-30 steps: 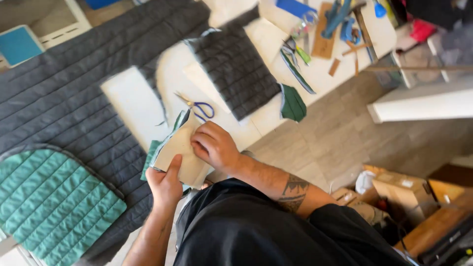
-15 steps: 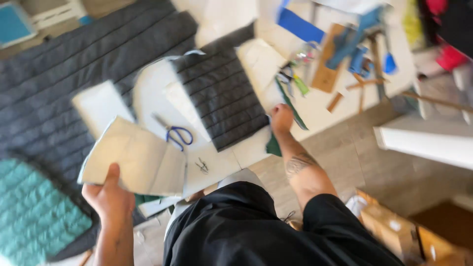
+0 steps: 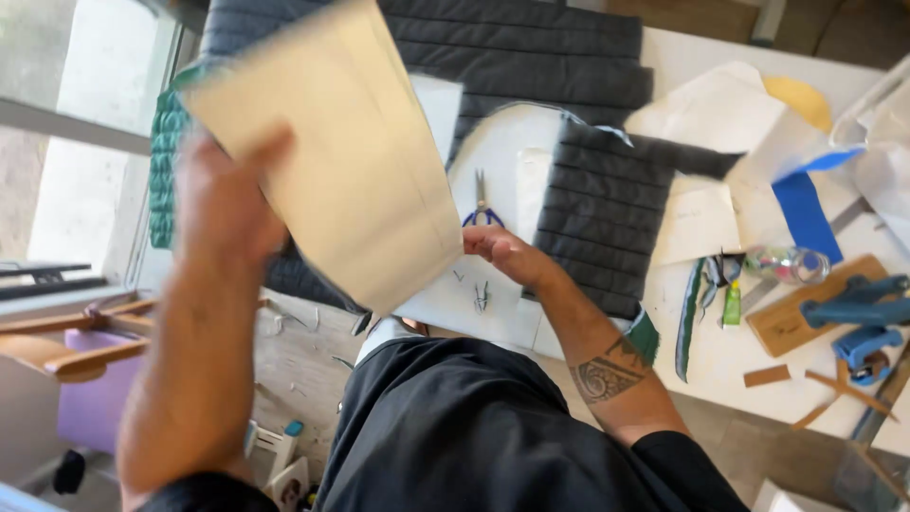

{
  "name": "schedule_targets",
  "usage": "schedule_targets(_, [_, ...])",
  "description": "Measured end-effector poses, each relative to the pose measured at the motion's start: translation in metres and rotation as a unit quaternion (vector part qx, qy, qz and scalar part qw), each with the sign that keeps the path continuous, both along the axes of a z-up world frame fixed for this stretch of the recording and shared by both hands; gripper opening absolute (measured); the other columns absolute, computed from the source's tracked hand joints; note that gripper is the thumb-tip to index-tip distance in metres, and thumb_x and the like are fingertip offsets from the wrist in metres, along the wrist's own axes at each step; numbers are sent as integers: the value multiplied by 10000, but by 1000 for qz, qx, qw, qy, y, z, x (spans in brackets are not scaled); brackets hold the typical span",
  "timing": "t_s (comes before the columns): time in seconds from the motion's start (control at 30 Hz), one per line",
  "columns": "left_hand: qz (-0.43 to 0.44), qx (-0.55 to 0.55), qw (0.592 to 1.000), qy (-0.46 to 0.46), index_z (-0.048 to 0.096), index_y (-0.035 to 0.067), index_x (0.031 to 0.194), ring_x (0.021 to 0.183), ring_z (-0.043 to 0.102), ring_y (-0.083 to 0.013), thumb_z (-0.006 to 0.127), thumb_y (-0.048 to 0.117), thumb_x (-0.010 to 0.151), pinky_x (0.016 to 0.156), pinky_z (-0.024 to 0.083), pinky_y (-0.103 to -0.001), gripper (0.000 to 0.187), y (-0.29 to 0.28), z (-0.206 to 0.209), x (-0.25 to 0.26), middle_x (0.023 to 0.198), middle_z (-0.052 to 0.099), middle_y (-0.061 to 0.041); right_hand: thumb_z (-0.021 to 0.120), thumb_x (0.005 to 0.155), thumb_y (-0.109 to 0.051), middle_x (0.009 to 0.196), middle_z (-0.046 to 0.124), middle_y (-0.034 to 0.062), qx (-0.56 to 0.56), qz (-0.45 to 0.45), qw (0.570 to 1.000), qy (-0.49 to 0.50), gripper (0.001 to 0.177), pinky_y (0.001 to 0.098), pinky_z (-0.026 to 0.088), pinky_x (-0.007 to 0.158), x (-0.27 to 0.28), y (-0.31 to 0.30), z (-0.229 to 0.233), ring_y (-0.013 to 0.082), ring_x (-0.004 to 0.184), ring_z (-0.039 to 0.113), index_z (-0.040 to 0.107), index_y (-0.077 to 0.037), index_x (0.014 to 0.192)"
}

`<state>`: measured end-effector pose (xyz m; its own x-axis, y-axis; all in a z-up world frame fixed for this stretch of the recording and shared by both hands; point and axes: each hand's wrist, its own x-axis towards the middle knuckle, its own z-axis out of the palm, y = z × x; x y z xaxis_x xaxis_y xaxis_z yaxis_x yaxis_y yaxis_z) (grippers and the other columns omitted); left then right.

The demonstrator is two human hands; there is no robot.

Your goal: Cutting quilted fabric pieces and securing the edges with clips for assembly

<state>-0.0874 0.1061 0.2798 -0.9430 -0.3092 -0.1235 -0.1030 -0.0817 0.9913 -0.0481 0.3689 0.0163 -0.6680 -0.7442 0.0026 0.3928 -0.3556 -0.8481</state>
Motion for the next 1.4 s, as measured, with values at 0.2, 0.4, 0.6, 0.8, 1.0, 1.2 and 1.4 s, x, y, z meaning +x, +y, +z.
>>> schedule_targets(0.2, [-69,164,984,-18,717,62,1196,946,777,-289,723,316,801,880,667,-474,470,-85,-32,-54,1071,762,-124,819,863,-138,728,700,-11,205,-81,975,1,134,215,536,563,-10,-46,94,76,645,673,726,-54,912])
schedule_targets(0.4, [-191,365,910,-50,745,135,1198,988,748,-296,538,630,770,870,626,-450,686,-152,-114,-107,1119,764,-98,801,813,-75,766,741,149,185,-245,945,-109,193,335,628,591,-40,-128,155,241,649,767,693,-13,961])
schedule_targets(0.6, [-217,456,832,-230,760,228,1118,969,732,-305,402,847,821,850,573,-427,773,-151,-288,-42,1102,762,-46,766,874,-102,878,765,175,214,-332,900,-186,214,366,664,696,-96,-141,34,259,759,797,672,8,1031])
schedule_targets(0.8, [-250,314,862,-311,524,204,1517,1075,735,-259,700,587,951,985,544,-425,706,-122,-507,114,1141,740,-128,801,927,-180,978,757,178,514,-349,782,-39,393,343,624,767,-81,-97,-149,265,887,772,659,15,1237])
schedule_targets(1.0, [-233,-252,853,-393,728,228,1058,1007,739,-228,816,453,787,863,574,-413,363,-117,-487,176,958,781,19,725,963,-171,949,732,203,653,-300,687,108,211,465,591,799,45,-103,-90,387,885,733,711,-20,1110])
schedule_targets(1.2, [-449,-195,685,-539,478,106,1530,1322,599,-290,901,594,627,1106,488,-473,1110,-101,-517,238,1422,631,-145,732,893,-161,964,768,65,633,-128,750,143,152,396,605,793,200,-92,-152,306,906,745,786,-165,1035])
schedule_targets(1.4, [-327,16,765,-554,689,18,1310,1192,671,-353,978,371,677,963,563,-471,780,-36,-536,277,1205,731,-188,712,882,-78,954,736,96,593,-106,779,174,169,439,605,776,212,-91,-171,342,888,726,774,-146,1024])
